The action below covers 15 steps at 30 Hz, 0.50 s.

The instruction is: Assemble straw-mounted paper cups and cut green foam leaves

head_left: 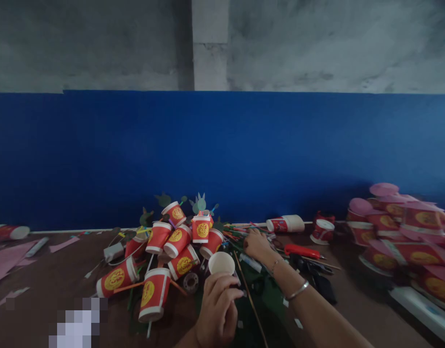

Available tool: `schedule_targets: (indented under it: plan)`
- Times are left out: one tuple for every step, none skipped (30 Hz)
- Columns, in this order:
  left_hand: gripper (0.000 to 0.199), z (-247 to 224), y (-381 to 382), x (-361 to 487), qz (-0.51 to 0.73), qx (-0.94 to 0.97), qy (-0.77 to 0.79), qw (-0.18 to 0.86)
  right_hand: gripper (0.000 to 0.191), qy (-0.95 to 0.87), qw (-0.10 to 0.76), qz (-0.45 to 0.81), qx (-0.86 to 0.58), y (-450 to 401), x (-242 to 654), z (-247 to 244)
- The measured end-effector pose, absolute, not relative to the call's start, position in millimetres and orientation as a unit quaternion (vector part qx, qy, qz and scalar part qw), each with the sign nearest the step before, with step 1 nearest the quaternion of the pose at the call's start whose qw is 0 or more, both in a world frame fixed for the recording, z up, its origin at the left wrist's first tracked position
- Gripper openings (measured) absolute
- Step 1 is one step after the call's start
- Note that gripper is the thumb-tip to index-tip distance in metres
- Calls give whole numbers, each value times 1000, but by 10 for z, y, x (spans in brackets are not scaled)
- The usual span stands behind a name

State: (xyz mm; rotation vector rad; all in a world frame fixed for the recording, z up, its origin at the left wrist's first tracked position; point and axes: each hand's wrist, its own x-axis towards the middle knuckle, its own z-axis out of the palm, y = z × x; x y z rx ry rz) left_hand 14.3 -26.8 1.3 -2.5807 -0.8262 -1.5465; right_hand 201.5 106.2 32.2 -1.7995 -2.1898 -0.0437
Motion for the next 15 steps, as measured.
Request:
schedule_targets:
  plan:
    - [34, 16, -265, 142, -496, -827, -265, 11, 16, -766, 154, -14, -624, 1066, 2013, 321]
    - [33, 20, -263, 140, -498, -827, -263, 12, 16, -768, 157, -11, -621, 1068, 2016, 322]
    - [32, 26, -263, 136, -501, -826, -258, 13, 16, -769, 163, -8, -618, 1067, 2026, 325]
    - [31, 35, -263, 131, -506, -825, -250, 14, 15, -768, 171, -2, -617, 1066, 2041, 328]
    - [31, 47, -265, 124, -509, -826, -241, 13, 13, -765, 183, 4, -617, 1063, 2060, 331]
    - [31, 61, -268, 117, -511, -828, -232, 11, 12, -761, 198, 12, -617, 1060, 2081, 333]
    - [32, 76, -273, 111, -510, -830, -227, 7, 11, -757, 217, 20, -617, 1056, 2105, 336]
    - [33, 93, -280, 109, -508, -831, -228, 0, 12, -752, 238, 29, -614, 1053, 2128, 340]
    - [36, 110, -287, 112, -507, -829, -234, -8, 12, -749, 260, 38, -608, 1049, 2149, 346]
    - [38, 127, -293, 121, -511, -824, -243, -18, 12, -747, 283, 48, -599, 1045, 2168, 353]
    - [39, 143, -297, 137, -520, -815, -255, -30, 11, -746, 305, 58, -589, 1039, 2183, 363]
    - [40, 159, -298, 158, -534, -801, -267, -44, 10, -744, 327, 67, -579, 1032, 2193, 377]
    - [39, 177, -295, 184, -552, -784, -278, -59, 10, -741, 347, 75, -570, 1023, 2198, 395]
    - [36, 199, -286, 213, -570, -765, -290, -76, 10, -738, 366, 84, -561, 1012, 2197, 417]
    - [33, 227, -272, 244, -588, -743, -304, -96, 11, -734, 383, 93, -553, 998, 2191, 444]
